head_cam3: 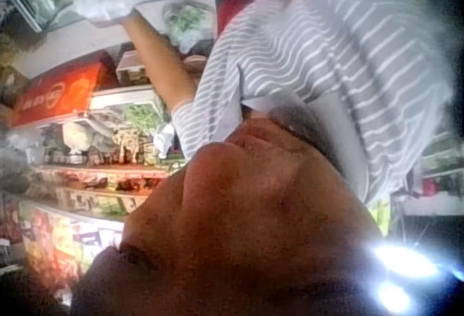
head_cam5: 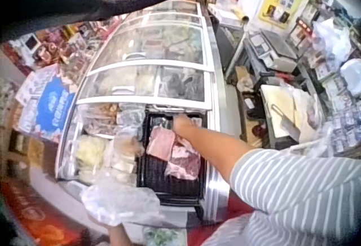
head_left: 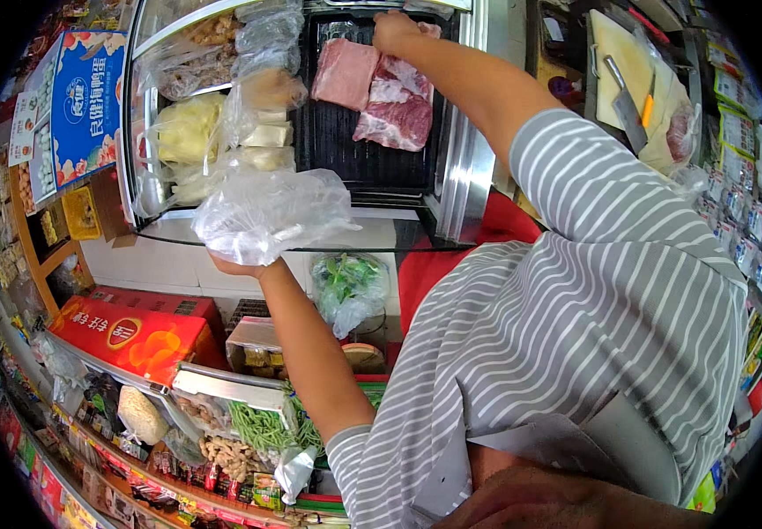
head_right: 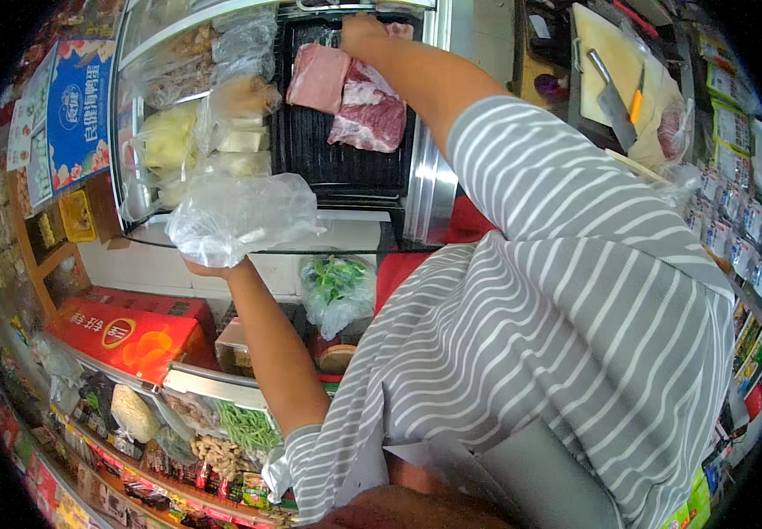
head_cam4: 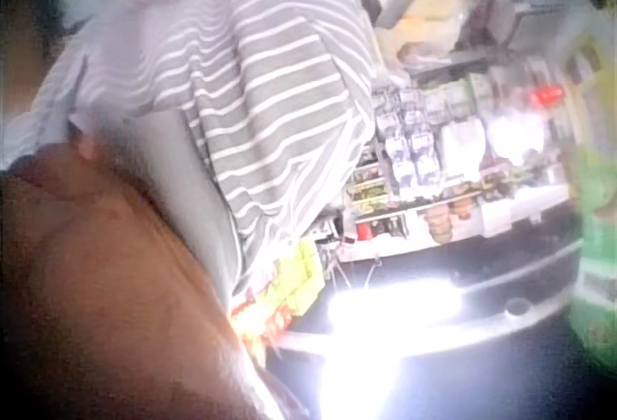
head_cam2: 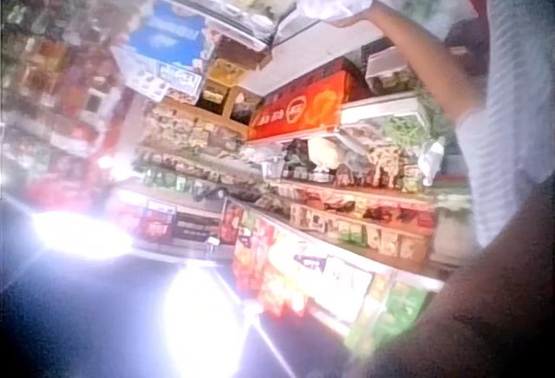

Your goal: The person folds yellow flat sheets and places them into a plastic bag, then moves to a refrigerated display to handle packaged meat and other items. The person arranges the folded sheets and transfers them into a bag before handling additional packaged goods.

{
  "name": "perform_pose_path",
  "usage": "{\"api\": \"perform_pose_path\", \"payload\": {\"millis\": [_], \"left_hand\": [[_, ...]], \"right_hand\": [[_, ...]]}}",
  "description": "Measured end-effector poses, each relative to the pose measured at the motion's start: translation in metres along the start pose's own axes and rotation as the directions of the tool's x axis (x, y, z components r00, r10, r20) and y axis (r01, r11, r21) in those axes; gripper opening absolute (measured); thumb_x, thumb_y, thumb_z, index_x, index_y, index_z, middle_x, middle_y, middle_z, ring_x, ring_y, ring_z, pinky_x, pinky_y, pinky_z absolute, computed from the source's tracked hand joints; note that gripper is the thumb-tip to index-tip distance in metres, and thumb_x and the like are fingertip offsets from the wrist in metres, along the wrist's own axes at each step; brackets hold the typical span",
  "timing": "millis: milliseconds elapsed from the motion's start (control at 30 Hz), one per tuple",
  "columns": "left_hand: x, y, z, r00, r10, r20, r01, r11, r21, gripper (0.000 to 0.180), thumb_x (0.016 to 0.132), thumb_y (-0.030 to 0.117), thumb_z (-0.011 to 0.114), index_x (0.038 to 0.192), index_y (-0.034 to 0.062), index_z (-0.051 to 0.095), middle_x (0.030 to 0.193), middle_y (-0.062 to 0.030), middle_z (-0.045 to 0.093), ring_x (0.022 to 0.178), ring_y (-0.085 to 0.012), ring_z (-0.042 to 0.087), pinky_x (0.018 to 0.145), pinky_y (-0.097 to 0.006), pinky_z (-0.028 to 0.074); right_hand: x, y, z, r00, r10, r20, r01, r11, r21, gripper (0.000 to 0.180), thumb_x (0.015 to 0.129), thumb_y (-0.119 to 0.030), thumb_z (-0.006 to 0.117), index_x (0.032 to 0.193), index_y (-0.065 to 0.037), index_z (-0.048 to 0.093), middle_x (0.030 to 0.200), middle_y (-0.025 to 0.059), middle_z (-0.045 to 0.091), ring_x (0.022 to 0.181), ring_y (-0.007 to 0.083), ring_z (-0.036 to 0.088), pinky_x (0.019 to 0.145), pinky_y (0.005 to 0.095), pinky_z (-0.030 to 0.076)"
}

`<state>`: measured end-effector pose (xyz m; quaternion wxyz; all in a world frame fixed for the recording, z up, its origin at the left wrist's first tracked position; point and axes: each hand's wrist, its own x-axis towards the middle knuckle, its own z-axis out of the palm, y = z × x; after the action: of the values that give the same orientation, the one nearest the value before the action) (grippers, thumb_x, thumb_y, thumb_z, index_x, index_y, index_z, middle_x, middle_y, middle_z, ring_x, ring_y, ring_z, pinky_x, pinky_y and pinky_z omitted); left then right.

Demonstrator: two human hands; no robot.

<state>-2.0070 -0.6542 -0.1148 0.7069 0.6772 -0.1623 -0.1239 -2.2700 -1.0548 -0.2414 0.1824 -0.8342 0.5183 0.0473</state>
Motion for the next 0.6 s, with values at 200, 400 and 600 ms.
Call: {"api": "perform_pose_path", "payload": {"millis": [200,400,600], "left_hand": [[-0.006,0.011,-0.001,0.988,-0.153,-0.037,0.15,0.986,-0.077,0.044,0.095,0.027,0.045,0.119,-0.008,0.057,0.118,-0.0258,0.062,0.102,-0.0432,0.065,0.086,-0.056,0.058],[-0.005,0.015,-0.008,0.991,0.045,0.124,-0.103,0.852,0.513,0.042,0.094,0.023,0.051,0.12,-0.0087,0.058,0.118,-0.023,0.064,0.099,-0.0371,0.068,0.084,-0.05,0.06],[-0.006,0.019,-0.012,0.994,-0.002,0.107,-0.053,0.865,0.498,0.039,0.092,0.016,0.055,0.122,-0.0091,0.058,0.119,-0.0213,0.066,0.098,-0.0334,0.069,0.083,-0.046,0.06]], "right_hand": [[0.005,-0.034,0.028,0.978,-0.125,0.166,0.1,0.983,0.152,0.069,0.068,-0.03,0.069,0.131,-0.001,0.059,0.127,0.0247,0.062,0.12,0.0358,0.059,0.101,0.0425,0.049],[0.062,-0.047,0.031,0.731,0.053,0.681,-0.123,0.991,0.055,0.06,0.061,-0.029,0.079,0.115,-0.006,0.071,0.125,0.0153,0.067,0.107,0.0307,0.067,0.088,0.0475,0.053],[0.066,-0.064,0.051,0.515,-0.149,0.844,0.052,0.988,0.142,0.072,0.06,-0.026,0.081,0.126,-0.005,0.063,0.136,0.0136,0.06,0.119,0.0269,0.06,0.095,0.047,0.05]]}}
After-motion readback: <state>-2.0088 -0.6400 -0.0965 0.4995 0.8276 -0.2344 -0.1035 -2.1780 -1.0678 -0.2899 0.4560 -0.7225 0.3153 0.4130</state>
